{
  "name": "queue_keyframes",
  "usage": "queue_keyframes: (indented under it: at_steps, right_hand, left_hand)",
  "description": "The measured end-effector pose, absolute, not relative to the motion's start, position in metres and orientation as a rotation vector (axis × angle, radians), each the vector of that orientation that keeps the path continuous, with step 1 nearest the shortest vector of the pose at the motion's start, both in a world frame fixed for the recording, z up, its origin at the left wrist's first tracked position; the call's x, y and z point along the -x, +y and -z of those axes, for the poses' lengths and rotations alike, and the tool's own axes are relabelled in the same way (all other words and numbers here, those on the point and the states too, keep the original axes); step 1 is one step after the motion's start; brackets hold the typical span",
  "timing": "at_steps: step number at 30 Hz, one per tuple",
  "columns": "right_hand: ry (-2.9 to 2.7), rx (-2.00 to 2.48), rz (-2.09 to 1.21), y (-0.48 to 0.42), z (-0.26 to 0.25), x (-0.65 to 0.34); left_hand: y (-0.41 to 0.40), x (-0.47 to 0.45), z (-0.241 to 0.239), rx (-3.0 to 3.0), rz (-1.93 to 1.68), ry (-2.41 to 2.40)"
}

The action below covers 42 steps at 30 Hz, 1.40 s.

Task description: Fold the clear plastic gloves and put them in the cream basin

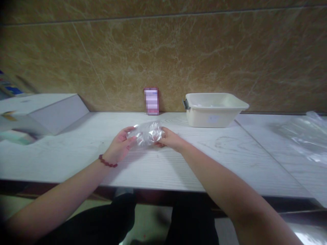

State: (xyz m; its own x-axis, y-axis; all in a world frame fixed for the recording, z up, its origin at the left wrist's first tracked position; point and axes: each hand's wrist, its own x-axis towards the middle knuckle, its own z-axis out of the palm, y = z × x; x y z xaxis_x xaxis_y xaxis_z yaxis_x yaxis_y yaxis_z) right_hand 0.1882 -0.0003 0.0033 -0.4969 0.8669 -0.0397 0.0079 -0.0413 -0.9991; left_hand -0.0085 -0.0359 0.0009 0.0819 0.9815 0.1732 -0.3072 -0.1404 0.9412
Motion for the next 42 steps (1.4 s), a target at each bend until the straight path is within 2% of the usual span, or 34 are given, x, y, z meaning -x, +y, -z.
queue_keyframes:
  at_steps: [19,42]
  right_hand:
    - [-1.580,1.106,-1.390,0.008,0.005,-0.189]
    - [-1.564,1.064,-1.217,0.011,0.006,-0.190]
  left_hand:
    - [-0.034,0.007,0.006,-1.275,-1.394,0.843]
    - [-0.034,0.008,0.006,-1.415,-1.340,0.966]
